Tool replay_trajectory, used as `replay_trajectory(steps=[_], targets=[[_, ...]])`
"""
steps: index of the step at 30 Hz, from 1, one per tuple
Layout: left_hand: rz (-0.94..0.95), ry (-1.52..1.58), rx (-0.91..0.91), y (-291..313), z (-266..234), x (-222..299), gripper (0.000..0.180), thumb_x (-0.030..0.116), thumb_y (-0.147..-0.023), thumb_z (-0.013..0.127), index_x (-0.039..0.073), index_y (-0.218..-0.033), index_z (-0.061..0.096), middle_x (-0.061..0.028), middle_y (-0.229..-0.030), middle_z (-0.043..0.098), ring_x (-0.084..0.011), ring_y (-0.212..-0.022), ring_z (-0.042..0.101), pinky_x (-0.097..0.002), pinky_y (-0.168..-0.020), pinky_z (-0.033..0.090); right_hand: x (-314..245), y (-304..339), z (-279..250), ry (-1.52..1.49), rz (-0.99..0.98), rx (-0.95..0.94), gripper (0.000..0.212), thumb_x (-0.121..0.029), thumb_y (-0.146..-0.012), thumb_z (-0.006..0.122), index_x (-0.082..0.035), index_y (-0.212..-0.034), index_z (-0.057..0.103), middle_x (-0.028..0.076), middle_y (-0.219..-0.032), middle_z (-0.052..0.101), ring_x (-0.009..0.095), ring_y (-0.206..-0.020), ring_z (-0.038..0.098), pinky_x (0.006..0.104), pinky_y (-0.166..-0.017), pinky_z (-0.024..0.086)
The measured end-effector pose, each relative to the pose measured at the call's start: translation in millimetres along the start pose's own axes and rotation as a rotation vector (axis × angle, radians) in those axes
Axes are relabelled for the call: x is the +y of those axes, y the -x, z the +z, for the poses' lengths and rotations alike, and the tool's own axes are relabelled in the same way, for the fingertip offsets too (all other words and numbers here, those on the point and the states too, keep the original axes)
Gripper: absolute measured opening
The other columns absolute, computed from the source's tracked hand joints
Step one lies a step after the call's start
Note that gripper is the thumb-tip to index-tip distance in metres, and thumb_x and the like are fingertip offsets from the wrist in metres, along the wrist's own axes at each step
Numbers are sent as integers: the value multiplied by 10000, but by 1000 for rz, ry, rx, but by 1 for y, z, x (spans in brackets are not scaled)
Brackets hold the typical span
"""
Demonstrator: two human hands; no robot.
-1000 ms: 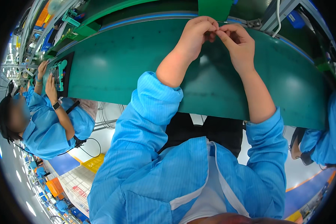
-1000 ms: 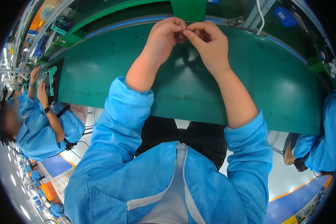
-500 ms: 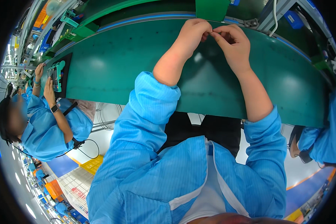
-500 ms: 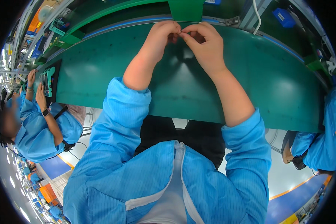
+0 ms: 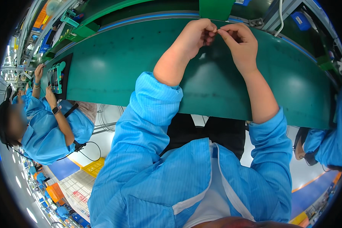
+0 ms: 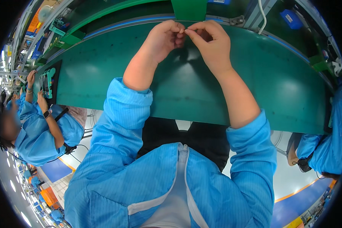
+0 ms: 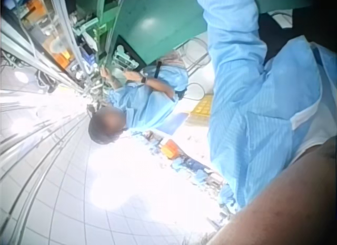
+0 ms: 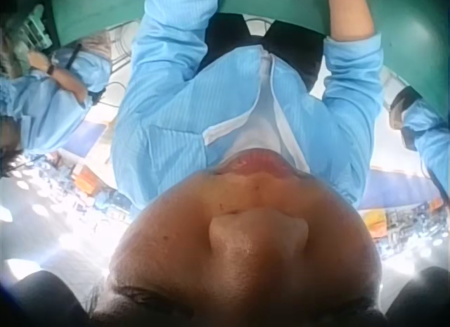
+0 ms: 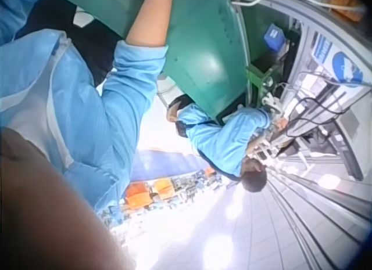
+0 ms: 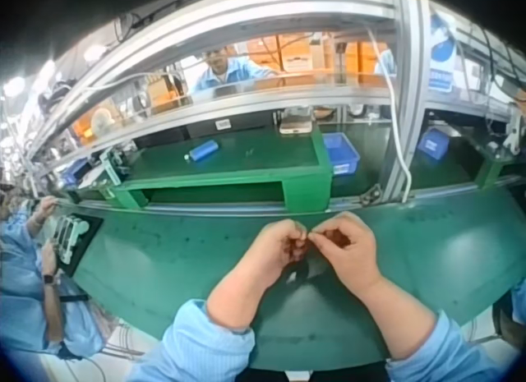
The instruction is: Testing and operating multiple handheld electronic terminals on an assembly line.
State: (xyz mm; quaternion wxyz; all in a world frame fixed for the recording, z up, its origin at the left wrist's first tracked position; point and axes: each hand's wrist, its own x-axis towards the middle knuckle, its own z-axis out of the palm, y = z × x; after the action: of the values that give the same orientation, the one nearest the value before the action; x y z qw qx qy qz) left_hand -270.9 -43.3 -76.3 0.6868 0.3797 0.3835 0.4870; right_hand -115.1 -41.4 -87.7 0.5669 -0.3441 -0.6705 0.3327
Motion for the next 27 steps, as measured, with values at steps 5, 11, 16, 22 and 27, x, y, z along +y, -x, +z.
replay_trajectory(steps=[5, 11, 16, 22, 27], targets=[[41, -5, 8, -1, -1, 0, 124, 176, -768, 519, 58, -749, 552, -25, -732, 493, -165, -698, 429, -293, -683, 381, 2, -1, 1, -43, 22, 3, 67, -63, -758, 713, -62, -793, 655, -33, -744, 510, 53, -637, 457, 192, -553, 361], [97, -25, -3, -4, -1, -2, 117, 162, -785, 532, 55, -763, 573, -24, -760, 526, -143, -730, 465, -285, -691, 385, 0, 0, 2, -56, 41, -29, 73, -56, -755, 713, -45, -786, 648, -32, -741, 514, 44, -641, 459, 181, -555, 362], [127, -48, -29, -3, -2, -1, 111, 144, -793, 533, 47, -763, 578, -26, -759, 532, -139, -724, 473, -275, -688, 386, 2, 1, 2, -91, 77, -51, 71, -58, -766, 704, -35, -797, 645, -26, -767, 542, 45, -664, 487, 180, -580, 382], [174, -78, -26, -3, -1, 0, 110, 111, -787, 534, 22, -759, 592, -42, -765, 545, -141, -714, 470, -267, -671, 387, 3, 1, 2, -114, 92, -73, 64, -52, -785, 676, -26, -831, 639, -17, -791, 560, 50, -695, 519, 181, -612, 406], [239, -156, 19, -3, 2, 1, 104, 82, -766, 548, 11, -773, 624, -50, -760, 570, -135, -708, 469, -260, -650, 385, 6, 0, 1, -155, 135, -92, 80, -53, -796, 659, -25, -867, 634, -15, -790, 572, 50, -706, 523, 185, -628, 412]])
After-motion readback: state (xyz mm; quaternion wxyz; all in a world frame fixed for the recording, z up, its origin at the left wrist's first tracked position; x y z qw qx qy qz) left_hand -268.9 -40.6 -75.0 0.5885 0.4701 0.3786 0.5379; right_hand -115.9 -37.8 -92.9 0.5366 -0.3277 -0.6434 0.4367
